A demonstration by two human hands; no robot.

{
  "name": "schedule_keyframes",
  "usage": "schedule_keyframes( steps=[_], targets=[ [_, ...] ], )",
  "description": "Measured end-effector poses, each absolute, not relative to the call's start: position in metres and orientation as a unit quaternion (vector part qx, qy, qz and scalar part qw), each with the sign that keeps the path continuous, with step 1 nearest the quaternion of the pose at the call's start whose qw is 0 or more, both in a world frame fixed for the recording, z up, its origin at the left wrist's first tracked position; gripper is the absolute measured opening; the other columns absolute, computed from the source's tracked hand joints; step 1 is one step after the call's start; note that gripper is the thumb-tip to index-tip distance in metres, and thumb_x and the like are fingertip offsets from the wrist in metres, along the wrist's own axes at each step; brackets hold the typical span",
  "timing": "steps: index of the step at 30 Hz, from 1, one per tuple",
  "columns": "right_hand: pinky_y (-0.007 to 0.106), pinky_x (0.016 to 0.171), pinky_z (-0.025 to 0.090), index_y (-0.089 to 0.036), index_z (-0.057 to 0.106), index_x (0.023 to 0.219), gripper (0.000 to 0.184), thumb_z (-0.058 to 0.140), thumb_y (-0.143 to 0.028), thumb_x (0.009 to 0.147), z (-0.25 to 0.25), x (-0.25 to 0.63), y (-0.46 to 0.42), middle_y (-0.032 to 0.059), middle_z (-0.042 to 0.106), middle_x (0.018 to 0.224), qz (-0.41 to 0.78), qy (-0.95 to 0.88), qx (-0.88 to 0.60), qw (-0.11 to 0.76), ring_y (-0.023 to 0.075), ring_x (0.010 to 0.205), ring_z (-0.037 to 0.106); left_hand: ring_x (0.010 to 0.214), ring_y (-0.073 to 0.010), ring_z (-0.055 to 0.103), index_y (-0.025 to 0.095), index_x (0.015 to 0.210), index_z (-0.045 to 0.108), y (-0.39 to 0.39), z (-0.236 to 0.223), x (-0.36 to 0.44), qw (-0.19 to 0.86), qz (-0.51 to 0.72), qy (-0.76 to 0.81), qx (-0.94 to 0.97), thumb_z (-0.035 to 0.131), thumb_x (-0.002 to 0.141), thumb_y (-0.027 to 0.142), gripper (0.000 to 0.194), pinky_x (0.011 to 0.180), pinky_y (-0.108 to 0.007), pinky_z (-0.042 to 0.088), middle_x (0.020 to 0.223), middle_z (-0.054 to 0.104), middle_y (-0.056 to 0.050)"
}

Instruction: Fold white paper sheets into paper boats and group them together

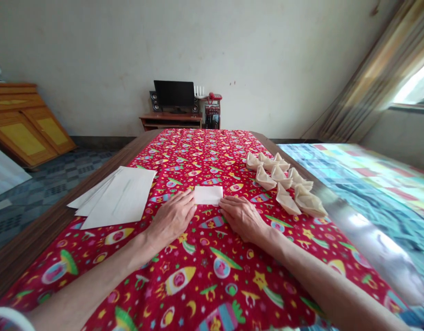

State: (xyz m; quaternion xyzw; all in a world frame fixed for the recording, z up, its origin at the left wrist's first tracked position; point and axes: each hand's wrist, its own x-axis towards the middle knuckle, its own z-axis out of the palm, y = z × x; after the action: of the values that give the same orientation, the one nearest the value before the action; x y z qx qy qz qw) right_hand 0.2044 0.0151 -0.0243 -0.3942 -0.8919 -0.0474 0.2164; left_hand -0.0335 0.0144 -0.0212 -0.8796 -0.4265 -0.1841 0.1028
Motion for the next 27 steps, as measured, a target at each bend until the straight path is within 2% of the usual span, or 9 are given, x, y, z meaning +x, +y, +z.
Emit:
schedule_keyframes(
  steps=[5,7,10,15,20,22,24,27],
  targets=[
    [0.022,0.066,0.042,-0.017,0.064,0.094,0.018,0.047,-0.025,0.091,-0.027,0.207,0.026,0.0048,0.067,0.081,-0.045,-0.824,-0.485,0.289,0.0138,0.073,0.061,0.131,-0.0193,0.04,0.017,0.133,0.046,0.017,-0.026,-0.023,0.06,-0.167,-0.395,-0.902,0.033,0.096,0.029,0.041,0.11,-0.041,0.03,0.139,0.047,-0.007],
    [0.023,0.065,0.041,-0.017,0.064,0.096,0.02,0.053,-0.032,0.089,-0.029,0.206,0.032,0.0051,0.067,0.081,-0.06,-0.784,-0.536,0.308,0.0148,0.072,0.061,0.131,-0.0189,0.039,0.017,0.134,0.045,0.016,-0.028,-0.022,0.046,-0.162,-0.398,-0.902,0.031,0.097,0.029,0.041,0.111,-0.041,0.029,0.139,0.047,-0.007],
    [0.024,0.065,0.04,-0.019,0.065,0.087,0.024,0.058,-0.041,0.084,-0.029,0.201,0.042,0.0039,0.068,0.078,-0.025,-0.756,-0.586,0.29,0.0155,0.072,0.061,0.133,-0.0196,0.037,0.015,0.134,0.045,0.015,-0.028,-0.023,0.039,-0.163,-0.398,-0.902,0.03,0.097,0.028,0.042,0.111,-0.043,0.029,0.14,0.046,-0.008],
    [0.022,0.057,0.037,-0.021,0.065,0.071,0.015,0.06,-0.034,0.078,-0.023,0.191,0.048,-0.0012,0.066,0.066,0.092,-0.753,-0.599,0.258,0.0132,0.063,0.059,0.129,-0.0201,0.042,0.013,0.129,0.05,0.015,-0.029,-0.024,0.041,-0.18,-0.391,-0.902,0.031,0.096,0.024,0.04,0.109,-0.042,0.035,0.136,0.05,-0.009],
    [0.022,0.056,0.036,-0.02,0.063,0.069,0.013,0.058,-0.029,0.077,-0.019,0.194,0.041,-0.0024,0.062,0.062,0.113,-0.736,-0.58,0.331,0.0115,0.058,0.054,0.13,-0.0205,0.041,0.014,0.121,0.058,0.017,-0.024,-0.028,0.078,-0.256,-0.383,-0.884,0.035,0.094,0.02,0.035,0.109,-0.04,0.036,0.137,0.05,-0.01],
    [0.021,0.055,0.035,-0.019,0.061,0.07,0.014,0.057,-0.029,0.078,-0.016,0.198,0.041,-0.0026,0.06,0.062,0.095,-0.713,-0.579,0.383,0.0113,0.056,0.052,0.134,-0.021,0.035,0.015,0.128,0.051,0.016,-0.019,-0.029,0.092,-0.284,-0.383,-0.874,0.036,0.093,0.018,0.038,0.111,-0.04,0.034,0.142,0.042,-0.009],
    [0.021,0.055,0.035,-0.019,0.059,0.07,0.013,0.057,-0.028,0.079,-0.012,0.202,0.039,-0.0021,0.06,0.064,0.052,-0.699,-0.568,0.431,0.0112,0.057,0.051,0.137,-0.022,0.029,0.017,0.138,0.039,0.015,-0.013,-0.031,0.107,-0.299,-0.384,-0.867,0.036,0.092,0.016,0.045,0.112,-0.043,0.031,0.148,0.034,-0.008],
    [0.021,0.059,0.036,-0.018,0.057,0.07,0.014,0.055,-0.025,0.082,-0.01,0.203,0.031,-0.0003,0.059,0.068,-0.019,-0.738,-0.515,0.437,0.0112,0.061,0.051,0.139,-0.0242,0.023,0.019,0.145,0.023,0.013,-0.009,-0.031,0.131,-0.304,-0.385,-0.862,0.038,0.092,0.015,0.055,0.113,-0.046,0.027,0.152,0.024,-0.008]
  ],
)
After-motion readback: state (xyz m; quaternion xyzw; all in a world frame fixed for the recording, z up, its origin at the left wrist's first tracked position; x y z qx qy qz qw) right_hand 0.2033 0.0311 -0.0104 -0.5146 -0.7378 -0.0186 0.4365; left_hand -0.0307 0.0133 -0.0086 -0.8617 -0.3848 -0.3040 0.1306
